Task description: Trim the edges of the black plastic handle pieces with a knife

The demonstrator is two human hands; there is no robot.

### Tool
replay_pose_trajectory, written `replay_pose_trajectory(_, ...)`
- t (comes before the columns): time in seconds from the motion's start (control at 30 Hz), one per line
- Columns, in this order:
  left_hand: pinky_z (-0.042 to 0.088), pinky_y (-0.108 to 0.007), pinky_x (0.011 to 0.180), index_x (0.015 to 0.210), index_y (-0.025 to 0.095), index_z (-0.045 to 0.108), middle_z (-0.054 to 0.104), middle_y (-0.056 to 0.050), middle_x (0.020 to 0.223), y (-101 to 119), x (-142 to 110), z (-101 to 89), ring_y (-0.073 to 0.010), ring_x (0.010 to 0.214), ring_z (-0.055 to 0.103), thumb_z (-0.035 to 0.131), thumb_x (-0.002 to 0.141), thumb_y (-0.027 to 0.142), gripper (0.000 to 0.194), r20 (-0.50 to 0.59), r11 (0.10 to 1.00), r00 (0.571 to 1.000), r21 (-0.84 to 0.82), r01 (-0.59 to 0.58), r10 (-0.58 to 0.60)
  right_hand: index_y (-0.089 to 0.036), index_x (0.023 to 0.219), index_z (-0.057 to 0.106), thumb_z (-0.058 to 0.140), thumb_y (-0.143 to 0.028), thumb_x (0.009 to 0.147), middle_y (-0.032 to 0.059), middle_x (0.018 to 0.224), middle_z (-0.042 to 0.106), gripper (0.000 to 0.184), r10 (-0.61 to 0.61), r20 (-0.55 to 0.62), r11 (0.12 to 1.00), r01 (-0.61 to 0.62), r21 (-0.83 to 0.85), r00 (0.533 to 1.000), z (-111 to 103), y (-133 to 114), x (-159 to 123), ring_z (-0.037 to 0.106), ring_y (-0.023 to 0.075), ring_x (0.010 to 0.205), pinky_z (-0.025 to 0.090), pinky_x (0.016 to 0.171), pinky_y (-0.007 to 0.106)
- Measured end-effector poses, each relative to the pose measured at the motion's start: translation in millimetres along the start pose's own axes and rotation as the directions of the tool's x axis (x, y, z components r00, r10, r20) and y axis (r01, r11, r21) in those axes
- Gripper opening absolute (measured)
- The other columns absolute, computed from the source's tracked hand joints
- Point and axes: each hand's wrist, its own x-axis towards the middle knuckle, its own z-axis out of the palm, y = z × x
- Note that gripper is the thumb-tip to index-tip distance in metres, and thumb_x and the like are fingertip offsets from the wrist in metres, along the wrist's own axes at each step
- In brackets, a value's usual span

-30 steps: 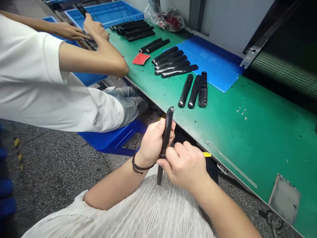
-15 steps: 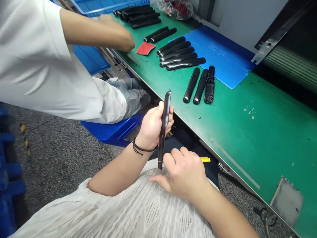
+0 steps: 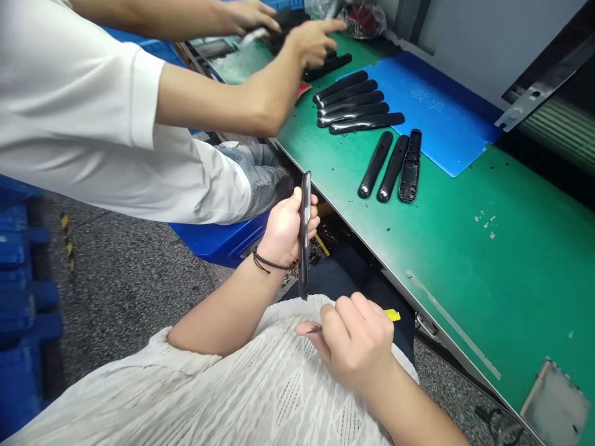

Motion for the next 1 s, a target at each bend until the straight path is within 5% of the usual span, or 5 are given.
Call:
replay_pose_trajectory(0.23, 0.024, -0.016, 0.035, 0.082, 0.015, 0.056, 0.041, 0.007, 0.054, 2, 6, -10.9, -0.0042, 0.034, 0.031, 0.043, 0.108, 0.046, 0.043, -0.015, 1.000, 1.000, -0.018, -0.012, 0.012, -0.026, 0.149, 0.043, 0.040, 0.005, 0.086, 0.0025, 0.086, 0.056, 0.070, 0.285, 0.314, 0.944, -0.210, -0.253, 0.906, 25, 27, 14, 0.053, 0.0171, 0.069, 0.032, 0.054, 0.029)
replay_pose_trajectory(0.43, 0.026, -0.017, 0.036, 0.081, 0.016, 0.058, 0.042, 0.006, 0.054, 5, 11, -24.0, -0.0054, 0.038, 0.035, 0.052, 0.103, 0.052, 0.042, -0.028, 0.998, 0.997, 0.007, -0.067, 0.067, -0.026, 0.168, 0.008, 0.050, -0.016, 0.097, 0.0075, 0.104, 0.065, 0.083, 0.496, 0.463, 0.828, -0.560, 0.000, 0.734, 32, 33, 20, 0.061, 0.0173, 0.073, 0.047, 0.061, 0.029)
replay_pose_trajectory(0.7, 0.045, -0.023, 0.049, 0.106, 0.017, 0.066, 0.058, -0.001, 0.073, -30, 9, 50.3, -0.0114, 0.053, 0.051, 0.043, 0.102, 0.065, 0.053, 0.265, 0.939, 0.935, 0.185, -0.289, 0.235, -0.022, 0.080, 0.053, 0.061, -0.035, 0.097, -0.0048, 0.069, 0.052, 0.022, 0.597, 0.250, 0.618, -0.636, 0.462, 0.762, -16, 31, 31, 0.048, 0.0088, 0.057, 0.038, 0.052, 0.021)
replay_pose_trajectory(0.9, 0.042, -0.057, 0.118, 0.149, 0.015, 0.050, 0.053, -0.021, 0.144, -27, 63, 82.4, -0.0356, 0.139, 0.050, 0.057, 0.098, 0.033, 0.055, 0.561, 0.183, 0.638, 0.658, -0.730, 0.528, -0.022, 0.084, 0.055, 0.058, -0.033, 0.094, -0.0033, 0.066, 0.056, 0.015, 0.682, 0.062, 0.729, -0.669, -0.148, 0.729, -56, 137, 70, 0.054, 0.0133, 0.060, 0.040, 0.063, 0.025)
replay_pose_trajectory(1.0, 0.038, -0.060, 0.121, 0.152, 0.010, 0.046, 0.047, -0.025, 0.152, -38, 85, 82.3, -0.0396, 0.146, 0.044, 0.055, 0.098, 0.029, 0.058, 0.654, -0.060, 0.618, 0.706, -0.706, 0.436, -0.020, 0.093, 0.063, 0.055, -0.027, 0.094, 0.0088, 0.086, 0.072, 0.010, 0.742, 0.102, 0.650, -0.673, -0.352, 0.663, -46, 193, 102, 0.066, 0.0211, 0.078, 0.043, 0.071, 0.029)
